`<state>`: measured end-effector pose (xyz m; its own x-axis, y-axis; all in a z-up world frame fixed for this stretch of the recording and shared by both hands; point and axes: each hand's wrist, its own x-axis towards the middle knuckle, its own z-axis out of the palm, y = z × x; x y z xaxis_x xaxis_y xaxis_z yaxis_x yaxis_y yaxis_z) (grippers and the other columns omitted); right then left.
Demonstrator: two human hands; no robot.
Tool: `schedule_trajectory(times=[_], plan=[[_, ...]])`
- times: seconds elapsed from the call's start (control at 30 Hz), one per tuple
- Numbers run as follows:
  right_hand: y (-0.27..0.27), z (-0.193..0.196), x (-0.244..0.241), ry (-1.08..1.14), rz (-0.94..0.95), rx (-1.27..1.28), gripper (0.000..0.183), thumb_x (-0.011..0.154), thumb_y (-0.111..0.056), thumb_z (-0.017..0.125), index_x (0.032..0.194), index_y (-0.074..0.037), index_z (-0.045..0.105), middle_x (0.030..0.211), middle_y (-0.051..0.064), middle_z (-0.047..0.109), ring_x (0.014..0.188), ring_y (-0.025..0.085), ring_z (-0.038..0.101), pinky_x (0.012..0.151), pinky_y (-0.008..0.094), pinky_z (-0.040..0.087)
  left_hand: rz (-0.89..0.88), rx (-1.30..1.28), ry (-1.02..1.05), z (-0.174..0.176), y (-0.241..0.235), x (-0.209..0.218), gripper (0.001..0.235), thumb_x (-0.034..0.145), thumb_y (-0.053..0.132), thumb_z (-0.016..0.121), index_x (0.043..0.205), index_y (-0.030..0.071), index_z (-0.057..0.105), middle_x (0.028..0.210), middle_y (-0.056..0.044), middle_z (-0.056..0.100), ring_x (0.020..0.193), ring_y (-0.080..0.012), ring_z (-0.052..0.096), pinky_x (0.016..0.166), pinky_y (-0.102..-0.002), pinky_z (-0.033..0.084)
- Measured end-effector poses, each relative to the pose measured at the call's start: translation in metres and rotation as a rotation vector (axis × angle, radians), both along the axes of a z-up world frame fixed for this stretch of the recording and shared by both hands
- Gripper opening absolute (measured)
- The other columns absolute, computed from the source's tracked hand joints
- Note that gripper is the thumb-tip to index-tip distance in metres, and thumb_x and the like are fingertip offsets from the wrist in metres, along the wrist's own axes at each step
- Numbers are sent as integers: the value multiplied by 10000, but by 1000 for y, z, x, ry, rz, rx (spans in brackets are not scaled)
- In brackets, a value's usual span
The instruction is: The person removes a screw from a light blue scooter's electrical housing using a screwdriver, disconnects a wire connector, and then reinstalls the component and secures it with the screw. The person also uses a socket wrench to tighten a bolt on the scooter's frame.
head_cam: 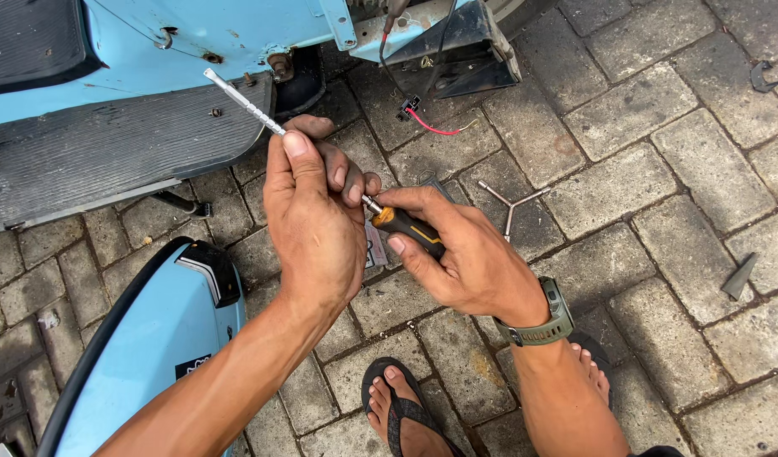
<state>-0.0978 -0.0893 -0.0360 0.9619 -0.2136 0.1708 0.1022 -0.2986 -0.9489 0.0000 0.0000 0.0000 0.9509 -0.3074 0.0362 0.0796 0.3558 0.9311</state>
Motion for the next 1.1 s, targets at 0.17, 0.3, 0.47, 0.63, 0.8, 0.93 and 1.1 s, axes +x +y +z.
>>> schedule_trajectory(times=[0.17, 0.3, 0.47, 0.63, 0.8, 0.93, 1.1], plan=[[-5, -12, -9, 38, -78, -60, 316, 881, -234, 527, 1154, -77, 510, 758, 3, 552, 458, 101, 352, 415, 240, 317, 76, 103, -318, 49, 26, 70, 265, 947, 391, 378, 946, 131, 429, 649, -4, 315, 535, -95, 310, 460, -232, 285], [-11, -20, -3, -162, -159, 87, 342, 935, -169, 508, 1246, -34, 466, 1071, 113, 628, 905, 177, 686, 836, 264, 530, -425, 925, -892, 51, 36, 74, 316, 994, 275, 437, 1078, 72, 662, 828, -13, 581, 742, -147, 502, 661, -304, 376], [-25, -11, -1, -157, -200, -5, 369, 933, -169, 505, 1266, -13, 480, 1112, 128, 634, 880, 174, 600, 819, 272, 491, -598, 1186, -1069, 36, 23, 53, 341, 967, 343, 417, 1028, 131, 677, 703, -48, 562, 677, -302, 564, 522, -452, 382], [-29, -11, -4, -104, -154, 119, 395, 932, -167, 492, 1307, -49, 458, 1150, 99, 624, 628, 93, 545, 630, 209, 496, -608, 1312, -1092, 36, 28, 60, 296, 951, 371, 454, 1047, 210, 684, 666, -29, 506, 647, -293, 552, 485, -458, 373], [-34, -8, -7, -109, -20, 135, 395, 935, -177, 483, 1307, -47, 455, 1092, 106, 663, 733, 119, 615, 676, 224, 577, -652, 1294, -1099, 33, 30, 65, 279, 944, 348, 484, 1022, 189, 700, 680, -32, 525, 658, -297, 556, 517, -454, 388], [-37, -10, -9, -88, 31, 233, 418, 930, -216, 494, 1309, -42, 463, 1060, 116, 653, 687, 119, 568, 658, 215, 526, -682, 1284, -1146, 32, 32, 67, 258, 937, 329, 502, 1017, 187, 703, 696, -31, 552, 673, -298, 565, 540, -453, 404], [-37, -10, -5, -117, 46, -166, 367, 945, -240, 456, 1234, -28, 534, 1184, 128, 637, 1092, 261, 627, 947, 335, 440, -610, 1348, -1471, 23, 36, 73, 168, 916, 333, 589, 944, 240, 727, 684, -12, 524, 710, -282, 577, 557, -433, 426]])
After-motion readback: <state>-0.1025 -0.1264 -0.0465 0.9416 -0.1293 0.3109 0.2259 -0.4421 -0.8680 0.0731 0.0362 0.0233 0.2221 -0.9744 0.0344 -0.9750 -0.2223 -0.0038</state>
